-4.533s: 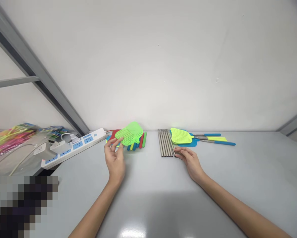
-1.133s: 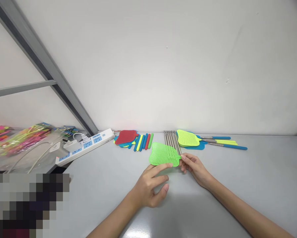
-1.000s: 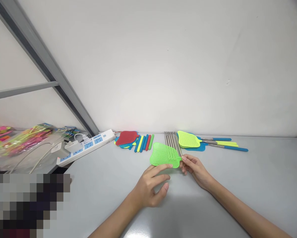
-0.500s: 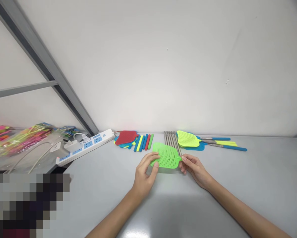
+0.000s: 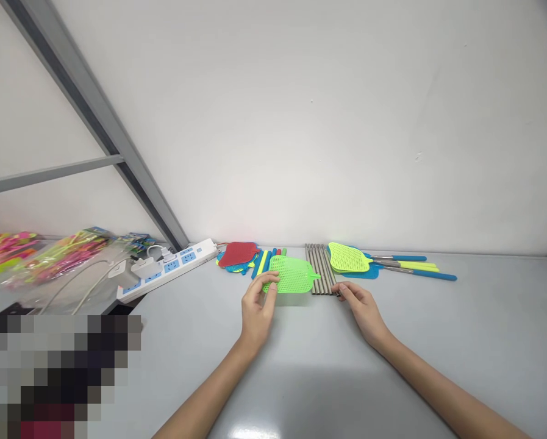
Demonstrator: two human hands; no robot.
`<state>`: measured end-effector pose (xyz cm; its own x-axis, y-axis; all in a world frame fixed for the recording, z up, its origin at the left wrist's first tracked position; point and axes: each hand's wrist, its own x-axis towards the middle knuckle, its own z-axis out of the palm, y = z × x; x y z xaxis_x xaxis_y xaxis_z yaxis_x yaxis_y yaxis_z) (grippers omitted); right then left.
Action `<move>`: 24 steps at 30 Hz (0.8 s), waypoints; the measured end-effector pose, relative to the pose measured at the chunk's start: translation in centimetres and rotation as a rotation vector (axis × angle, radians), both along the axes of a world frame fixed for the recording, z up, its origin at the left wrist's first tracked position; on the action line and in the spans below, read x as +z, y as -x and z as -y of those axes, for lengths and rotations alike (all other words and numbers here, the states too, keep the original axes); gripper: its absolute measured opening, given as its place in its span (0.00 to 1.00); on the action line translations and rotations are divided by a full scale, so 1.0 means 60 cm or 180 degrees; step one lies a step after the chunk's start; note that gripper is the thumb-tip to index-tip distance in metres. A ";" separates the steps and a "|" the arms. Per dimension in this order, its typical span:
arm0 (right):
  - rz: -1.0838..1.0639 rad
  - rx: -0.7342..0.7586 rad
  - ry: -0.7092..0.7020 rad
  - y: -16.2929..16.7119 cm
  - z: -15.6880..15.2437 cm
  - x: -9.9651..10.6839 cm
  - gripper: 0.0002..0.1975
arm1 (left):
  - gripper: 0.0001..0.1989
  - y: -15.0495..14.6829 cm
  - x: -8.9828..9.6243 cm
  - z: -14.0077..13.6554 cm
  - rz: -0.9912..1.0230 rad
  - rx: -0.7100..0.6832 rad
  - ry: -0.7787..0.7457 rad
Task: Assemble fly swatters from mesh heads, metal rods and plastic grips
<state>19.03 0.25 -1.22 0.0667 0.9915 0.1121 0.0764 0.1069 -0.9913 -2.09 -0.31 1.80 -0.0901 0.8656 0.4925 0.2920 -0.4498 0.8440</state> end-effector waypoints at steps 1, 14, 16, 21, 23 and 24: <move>-0.0020 -0.0012 0.0017 0.000 0.000 0.000 0.14 | 0.06 0.000 -0.001 -0.001 0.0025 0.0001 0.0015; -0.0483 0.0186 0.0710 -0.014 0.024 0.024 0.14 | 0.06 0.005 0.003 -0.004 0.0153 0.0153 -0.0040; -0.0337 0.0326 0.0873 -0.023 0.044 0.035 0.15 | 0.06 0.007 0.009 -0.004 0.0215 0.0208 -0.0061; 0.0436 0.0632 0.1426 -0.091 0.095 0.074 0.18 | 0.07 0.010 0.025 -0.002 0.0535 0.0349 -0.0050; 0.0868 0.0467 0.1558 -0.137 0.103 0.080 0.19 | 0.07 0.009 0.028 0.000 0.0610 0.0327 -0.0025; 0.1139 0.0304 0.1578 -0.160 0.104 0.079 0.20 | 0.06 0.008 0.029 0.001 0.0634 0.0301 -0.0014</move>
